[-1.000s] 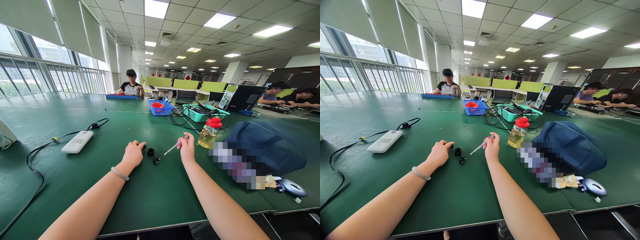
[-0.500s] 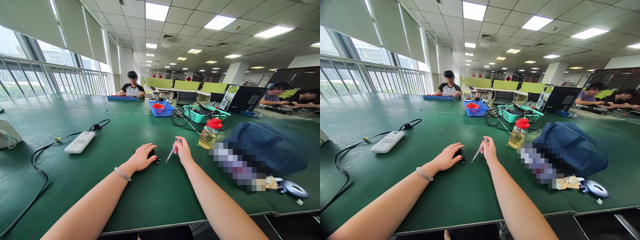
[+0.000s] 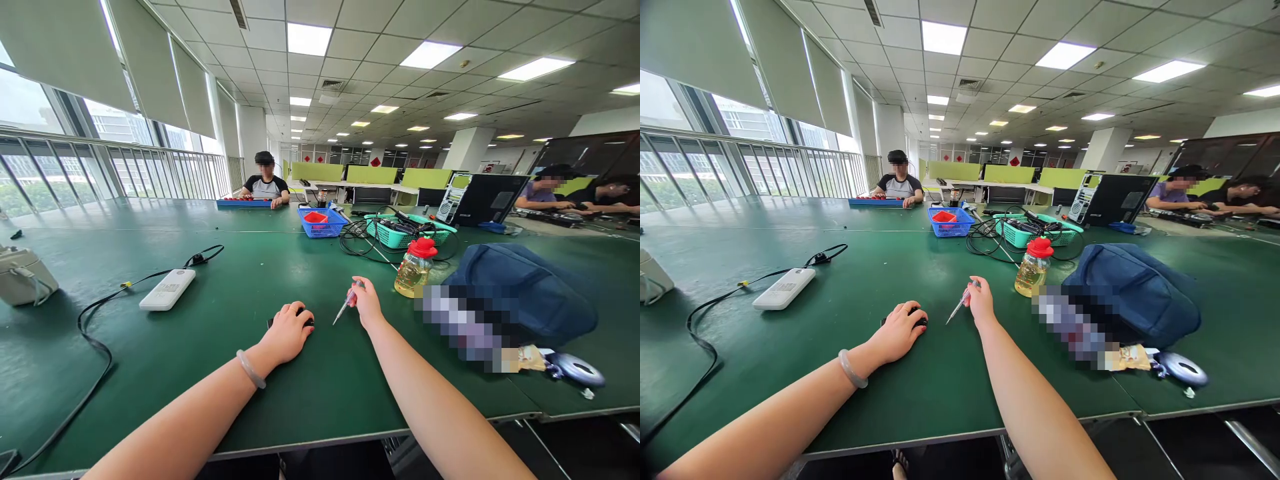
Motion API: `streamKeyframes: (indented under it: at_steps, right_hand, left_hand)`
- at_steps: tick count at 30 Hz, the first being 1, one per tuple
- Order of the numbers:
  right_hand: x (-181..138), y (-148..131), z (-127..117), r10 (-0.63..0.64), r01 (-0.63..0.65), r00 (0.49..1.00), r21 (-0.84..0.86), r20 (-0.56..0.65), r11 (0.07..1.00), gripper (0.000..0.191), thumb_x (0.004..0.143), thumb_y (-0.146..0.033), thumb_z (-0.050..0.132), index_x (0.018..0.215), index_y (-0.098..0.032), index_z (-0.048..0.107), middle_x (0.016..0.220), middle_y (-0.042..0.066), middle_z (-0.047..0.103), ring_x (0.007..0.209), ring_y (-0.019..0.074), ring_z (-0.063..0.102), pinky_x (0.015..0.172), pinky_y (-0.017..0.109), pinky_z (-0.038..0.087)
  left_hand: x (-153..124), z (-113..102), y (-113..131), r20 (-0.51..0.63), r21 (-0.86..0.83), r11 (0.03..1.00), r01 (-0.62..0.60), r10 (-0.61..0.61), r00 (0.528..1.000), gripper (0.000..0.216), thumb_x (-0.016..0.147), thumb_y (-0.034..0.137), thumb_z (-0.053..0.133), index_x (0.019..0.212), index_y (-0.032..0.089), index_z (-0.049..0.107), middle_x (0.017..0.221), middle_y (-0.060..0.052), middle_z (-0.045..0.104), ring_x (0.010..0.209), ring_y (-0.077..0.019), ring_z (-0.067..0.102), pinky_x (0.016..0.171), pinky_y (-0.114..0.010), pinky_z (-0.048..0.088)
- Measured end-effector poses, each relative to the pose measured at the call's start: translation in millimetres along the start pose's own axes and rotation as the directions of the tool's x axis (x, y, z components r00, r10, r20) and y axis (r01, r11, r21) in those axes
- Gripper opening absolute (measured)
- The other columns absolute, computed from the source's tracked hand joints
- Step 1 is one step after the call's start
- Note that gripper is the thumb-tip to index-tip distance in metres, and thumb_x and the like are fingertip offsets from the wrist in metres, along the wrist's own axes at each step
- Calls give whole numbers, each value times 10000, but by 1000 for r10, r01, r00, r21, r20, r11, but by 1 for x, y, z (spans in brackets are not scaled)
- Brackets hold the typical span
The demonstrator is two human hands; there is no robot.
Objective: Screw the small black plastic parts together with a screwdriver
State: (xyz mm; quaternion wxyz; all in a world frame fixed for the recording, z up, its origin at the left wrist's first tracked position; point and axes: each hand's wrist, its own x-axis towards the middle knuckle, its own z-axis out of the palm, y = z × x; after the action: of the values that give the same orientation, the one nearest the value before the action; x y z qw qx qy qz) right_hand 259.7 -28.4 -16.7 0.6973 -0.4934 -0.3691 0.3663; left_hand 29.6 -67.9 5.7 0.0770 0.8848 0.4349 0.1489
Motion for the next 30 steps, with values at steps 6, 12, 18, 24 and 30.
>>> streamKeyframes:
  at_steps: [6, 12, 18, 24, 30]
  right_hand:
    - [1, 2, 0, 15, -15, 1000, 22, -11, 1000, 405, 624, -401, 657, 964, -220, 532, 523, -93, 547, 367, 91, 437, 407, 241, 391]
    - [2, 2, 0, 24, -24, 1000, 25, -12, 999, 414, 629, -385, 645, 984, -216, 518, 521, -98, 554, 359, 91, 444, 408, 236, 395]
    - [4, 6, -1, 27, -27, 1000, 31, -4, 999, 430, 628, -382, 643, 1004, -219, 511, 528, -98, 557, 365, 94, 453, 413, 239, 399]
    - [4, 5, -2, 32, -31, 999, 38, -12, 999, 421, 633, -376, 637, 1006, -223, 513, 531, -100, 549, 367, 94, 446, 415, 245, 402]
    - [4, 3, -2, 40, -39, 999, 22, -4, 999, 410, 636, -370, 629, 1001, -221, 515, 531, -99, 552, 362, 89, 434, 415, 243, 399]
  left_hand:
    - [-55, -27, -63, -57, 24, 998, 56, -54, 997, 254, 919, 331, 439, 1061, 269, 640, 1274, -70, 531, 1165, -247, 509, 1064, -445, 396]
    - [-104, -78, -169, -67, 104, 970, 220, -214, 975, 367, 870, 450, 404, 1040, 258, 666, 1215, -69, 614, 1104, -240, 577, 1049, -398, 410]
    - [-132, -114, -230, -157, 139, 891, 433, -412, 898, 444, 857, 556, 317, 1032, 305, 638, 1208, 28, 673, 1103, -227, 584, 1011, -380, 421]
    - [-136, -132, -234, -352, -48, 845, 533, -514, 782, 474, 858, 585, 266, 1149, 342, 551, 1062, 100, 713, 1085, -205, 589, 918, -314, 470]
    - [-137, -133, -220, -332, -80, 724, 685, -667, 667, 424, 880, 516, 262, 1165, 328, 513, 859, 114, 720, 784, -149, 613, 693, -223, 452]
